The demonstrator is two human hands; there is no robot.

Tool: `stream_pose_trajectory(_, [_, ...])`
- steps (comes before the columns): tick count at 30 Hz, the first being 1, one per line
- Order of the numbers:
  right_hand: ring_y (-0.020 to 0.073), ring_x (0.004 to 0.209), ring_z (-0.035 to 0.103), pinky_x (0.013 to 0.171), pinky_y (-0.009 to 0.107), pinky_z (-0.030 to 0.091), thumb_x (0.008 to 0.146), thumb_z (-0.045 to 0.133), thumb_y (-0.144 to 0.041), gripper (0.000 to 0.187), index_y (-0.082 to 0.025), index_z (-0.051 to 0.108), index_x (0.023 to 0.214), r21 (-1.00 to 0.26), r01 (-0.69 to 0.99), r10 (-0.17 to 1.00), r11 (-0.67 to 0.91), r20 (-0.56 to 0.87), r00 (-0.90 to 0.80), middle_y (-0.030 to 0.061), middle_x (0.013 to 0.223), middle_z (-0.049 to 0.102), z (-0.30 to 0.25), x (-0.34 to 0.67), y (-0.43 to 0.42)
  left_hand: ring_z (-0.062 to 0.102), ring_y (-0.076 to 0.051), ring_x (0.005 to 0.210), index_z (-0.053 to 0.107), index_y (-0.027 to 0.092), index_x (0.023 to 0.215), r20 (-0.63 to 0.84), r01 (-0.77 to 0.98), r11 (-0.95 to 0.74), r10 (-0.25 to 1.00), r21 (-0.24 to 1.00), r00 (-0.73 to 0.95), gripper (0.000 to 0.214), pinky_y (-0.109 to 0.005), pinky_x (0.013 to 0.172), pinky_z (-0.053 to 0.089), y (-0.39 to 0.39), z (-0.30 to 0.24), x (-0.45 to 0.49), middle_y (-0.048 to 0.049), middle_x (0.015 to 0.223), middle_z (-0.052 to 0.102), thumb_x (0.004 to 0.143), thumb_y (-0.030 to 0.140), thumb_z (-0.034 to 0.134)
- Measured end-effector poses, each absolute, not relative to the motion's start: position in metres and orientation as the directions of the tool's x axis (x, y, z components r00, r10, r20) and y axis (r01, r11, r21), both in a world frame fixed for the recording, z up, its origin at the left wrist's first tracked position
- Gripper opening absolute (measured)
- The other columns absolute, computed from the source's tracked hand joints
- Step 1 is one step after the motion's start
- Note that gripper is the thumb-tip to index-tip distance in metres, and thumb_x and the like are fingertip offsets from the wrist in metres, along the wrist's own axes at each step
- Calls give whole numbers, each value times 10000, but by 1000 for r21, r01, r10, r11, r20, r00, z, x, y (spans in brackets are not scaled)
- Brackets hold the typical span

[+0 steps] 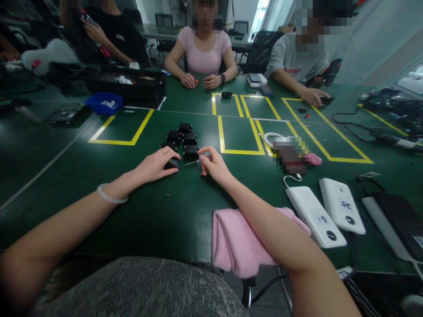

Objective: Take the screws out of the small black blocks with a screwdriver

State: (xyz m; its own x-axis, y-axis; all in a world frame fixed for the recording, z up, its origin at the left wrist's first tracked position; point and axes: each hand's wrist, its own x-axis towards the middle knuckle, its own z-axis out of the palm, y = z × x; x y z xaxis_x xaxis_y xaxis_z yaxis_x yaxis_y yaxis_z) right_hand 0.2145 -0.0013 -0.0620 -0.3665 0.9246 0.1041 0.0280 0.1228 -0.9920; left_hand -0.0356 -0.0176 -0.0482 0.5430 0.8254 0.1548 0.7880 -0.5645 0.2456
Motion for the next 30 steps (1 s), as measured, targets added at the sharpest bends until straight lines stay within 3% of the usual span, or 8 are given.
stream_pose_trajectory(3, [86, 391, 490, 491, 233, 501, 939, 604, -351, 168, -214, 522, 989, -995, 33, 926, 96, 77, -369, -125, 485, 499, -62, 215, -1, 617, -261, 1096, 541, 203, 1252, 152, 788, -563, 826, 250, 542, 363, -354, 802, 560, -17, -49, -36, -96, 1263, 573, 918, 291, 656])
stream_pose_trajectory(8, [88, 364, 467, 510, 240, 511, 942, 595, -413, 216, -206, 549, 903, -994, 52, 924, 100, 74, -376, -147, 400, 359, -63, 215, -1, 616, -261, 1105, 537, 204, 1256, 161, 781, -575, 818, 245, 552, 367, -349, 797, 559, -17, -49, -36, -96, 1266, 574, 921, 293, 656])
stream_pose_trajectory(14, [92, 396, 501, 497, 241, 503, 904, 639, -350, 194, -225, 525, 1000, -992, 45, 925, 118, 93, -368, -126, 492, 521, -60, 214, -2, 614, -260, 1111, 544, 212, 1259, 167, 786, -571, 821, 237, 546, 373, -355, 813, 555, -17, -51, -37, -92, 1262, 578, 916, 284, 671])
stream_pose_trajectory(20, [83, 373, 466, 557, 252, 526, 945, 588, -454, 260, -200, 561, 898, -991, 64, 923, 115, 82, -376, -144, 406, 363, -62, 215, -1, 618, -259, 1109, 543, 209, 1267, 157, 789, -568, 823, 235, 546, 377, -349, 808, 552, -17, -50, -36, -95, 1268, 577, 920, 280, 674])
stream_pose_trajectory(26, [89, 424, 510, 564, 258, 534, 908, 663, -373, 236, -221, 522, 1021, -984, 66, 923, 163, 128, -363, -121, 517, 527, -60, 214, -3, 617, -266, 1119, 545, 208, 1268, 166, 786, -569, 822, 242, 544, 378, -352, 805, 558, -16, -50, -37, -93, 1273, 574, 919, 280, 672])
stream_pose_trajectory(30, [88, 422, 508, 555, 256, 527, 936, 637, -440, 245, -221, 536, 982, -989, 56, 929, 135, 106, -355, -118, 504, 497, -61, 214, -3, 615, -264, 1119, 543, 209, 1265, 154, 789, -564, 826, 244, 543, 373, -357, 816, 558, -17, -49, -36, -96, 1274, 573, 921, 285, 664])
